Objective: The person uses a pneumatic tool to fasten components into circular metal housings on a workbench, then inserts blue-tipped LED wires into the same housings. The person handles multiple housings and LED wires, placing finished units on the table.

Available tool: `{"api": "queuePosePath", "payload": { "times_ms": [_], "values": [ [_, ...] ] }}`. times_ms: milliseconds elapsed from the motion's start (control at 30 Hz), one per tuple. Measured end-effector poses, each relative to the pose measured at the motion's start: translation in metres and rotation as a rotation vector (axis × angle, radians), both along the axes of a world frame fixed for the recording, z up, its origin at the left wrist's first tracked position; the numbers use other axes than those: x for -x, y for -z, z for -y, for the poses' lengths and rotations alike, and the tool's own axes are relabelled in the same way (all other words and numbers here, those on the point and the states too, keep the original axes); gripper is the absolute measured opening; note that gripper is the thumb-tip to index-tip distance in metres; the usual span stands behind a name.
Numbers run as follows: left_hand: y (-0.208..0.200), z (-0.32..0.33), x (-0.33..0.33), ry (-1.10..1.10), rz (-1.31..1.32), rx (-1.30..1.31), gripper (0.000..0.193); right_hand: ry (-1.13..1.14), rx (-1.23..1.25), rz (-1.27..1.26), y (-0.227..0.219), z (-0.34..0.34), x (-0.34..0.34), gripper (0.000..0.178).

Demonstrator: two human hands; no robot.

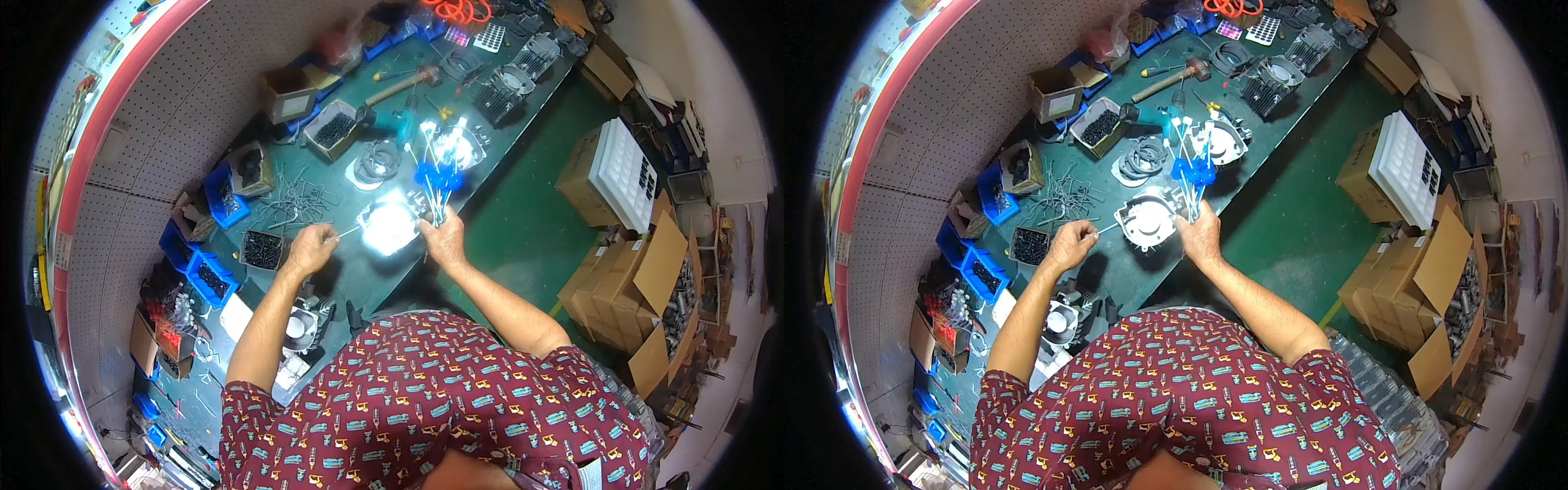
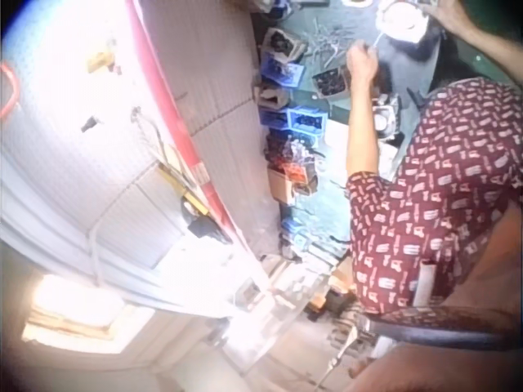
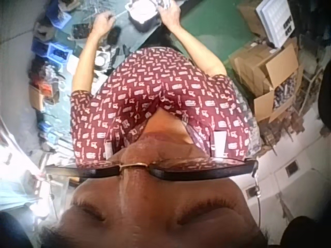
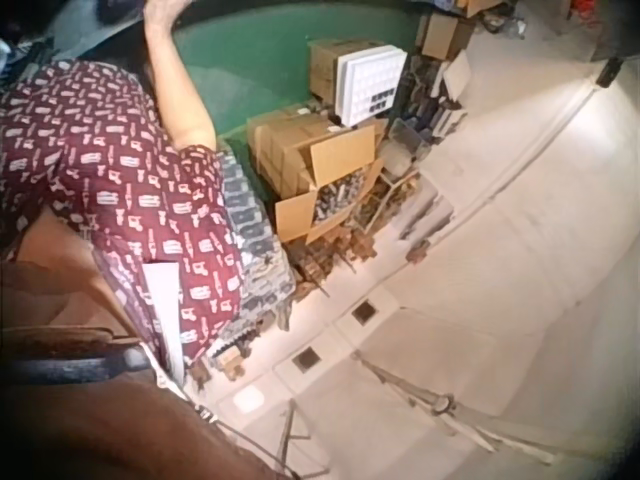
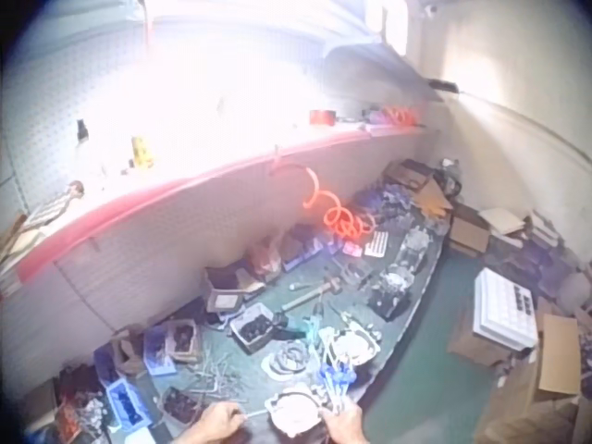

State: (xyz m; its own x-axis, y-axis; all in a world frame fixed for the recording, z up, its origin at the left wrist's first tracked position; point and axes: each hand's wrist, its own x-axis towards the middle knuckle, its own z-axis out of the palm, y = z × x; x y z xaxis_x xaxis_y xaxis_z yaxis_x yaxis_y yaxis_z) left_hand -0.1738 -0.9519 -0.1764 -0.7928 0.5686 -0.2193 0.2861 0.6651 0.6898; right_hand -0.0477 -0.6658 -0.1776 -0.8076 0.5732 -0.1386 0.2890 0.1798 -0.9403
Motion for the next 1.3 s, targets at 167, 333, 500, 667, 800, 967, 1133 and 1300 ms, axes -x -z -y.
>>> {"api": "queuePosePath", "payload": {
  "times_ms": [167,333,500,667,800,967,1133,1300],
  "values": [
    [0.015,-0.009,0.029,0.147,0.424,-0.018,0.020,-0.009,-0.037,0.012,0.002,-0.002,0.002,0.026],
    [-0.006,-0.022,0.039,0.289,0.613,0.103,0.023,-0.041,-0.093,0.018,0.001,-0.004,0.001,0.025],
    [0.014,-0.024,0.035,0.073,0.744,-0.124,0.026,-0.049,-0.093,0.011,-0.003,-0.002,0.002,0.024],
    [0.036,-0.024,0.022,0.033,0.685,-0.251,0.023,-0.035,-0.056,0.016,0.001,-0.001,0.002,0.022],
    [0.024,-0.032,0.015,0.294,-0.190,-0.140,0.018,-0.041,-0.103,-0.034,0.004,-0.005,0.002,0.021],
    [0.020,-0.036,-0.003,0.137,0.025,-0.066,0.019,-0.014,-0.073,-0.014,0.000,-0.001,0.000,0.020],
    [0.058,-0.031,0.021,-0.087,0.823,-0.273,0.023,-0.031,-0.102,-0.026,0.000,-0.001,0.005,0.019],
    [0.024,-0.037,0.033,-0.235,1.136,-0.288,0.024,-0.036,-0.109,-0.038,0.005,-0.001,0.004,0.019]
  ]
}}
